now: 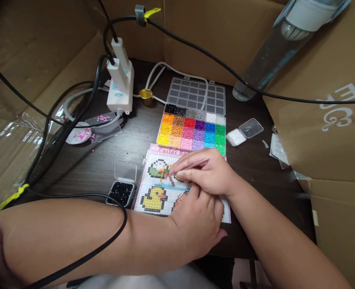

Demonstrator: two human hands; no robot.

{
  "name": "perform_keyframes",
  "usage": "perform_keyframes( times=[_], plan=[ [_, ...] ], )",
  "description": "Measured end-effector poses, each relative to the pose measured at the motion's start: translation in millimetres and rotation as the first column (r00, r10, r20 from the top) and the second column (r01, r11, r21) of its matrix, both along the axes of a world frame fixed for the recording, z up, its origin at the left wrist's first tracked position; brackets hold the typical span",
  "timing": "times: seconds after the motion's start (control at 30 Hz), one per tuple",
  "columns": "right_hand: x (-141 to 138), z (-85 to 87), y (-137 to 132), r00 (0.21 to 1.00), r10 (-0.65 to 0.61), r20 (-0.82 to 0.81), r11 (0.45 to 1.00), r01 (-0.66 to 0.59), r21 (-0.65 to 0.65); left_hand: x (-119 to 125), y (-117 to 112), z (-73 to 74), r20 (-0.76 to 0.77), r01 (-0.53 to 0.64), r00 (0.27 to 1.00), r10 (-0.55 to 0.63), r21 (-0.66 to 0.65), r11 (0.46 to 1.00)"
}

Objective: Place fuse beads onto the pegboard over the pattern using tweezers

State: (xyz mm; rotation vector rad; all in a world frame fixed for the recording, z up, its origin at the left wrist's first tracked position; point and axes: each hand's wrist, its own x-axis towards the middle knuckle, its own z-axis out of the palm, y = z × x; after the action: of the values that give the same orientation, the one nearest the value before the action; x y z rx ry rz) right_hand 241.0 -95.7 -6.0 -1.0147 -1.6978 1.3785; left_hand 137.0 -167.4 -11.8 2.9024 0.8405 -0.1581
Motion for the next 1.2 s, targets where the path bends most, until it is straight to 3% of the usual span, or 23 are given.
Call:
perform_keyframes(
  times=[0.1,0.2,0.53,1.2],
  plan=[
    [-3.4,-2.3,0.9,0.976,-0.219,0.004,0.974,0.219,-0.049,-0.1,-0.7,-0.8,0.019,-0.004,1.000,0.004,0.024,1.000],
    [-7.3,-3.9,2.7,0.955,-0.295,0.027,0.951,0.297,-0.088,-0.2,-1.4,-1.9,0.026,-0.006,1.000,0.006,0.025,1.000],
    [-10.7,-4.5,3.8,0.964,-0.263,0.047,0.954,0.267,-0.136,-0.8,-2.7,-3.0,0.037,-0.017,0.999,0.015,0.055,0.998],
    [-11.3,-4.2,4.5,0.971,-0.224,0.080,0.969,0.231,-0.087,-1.0,-3.3,-2.4,0.043,-0.028,0.999,0.026,0.063,0.998]
  ],
)
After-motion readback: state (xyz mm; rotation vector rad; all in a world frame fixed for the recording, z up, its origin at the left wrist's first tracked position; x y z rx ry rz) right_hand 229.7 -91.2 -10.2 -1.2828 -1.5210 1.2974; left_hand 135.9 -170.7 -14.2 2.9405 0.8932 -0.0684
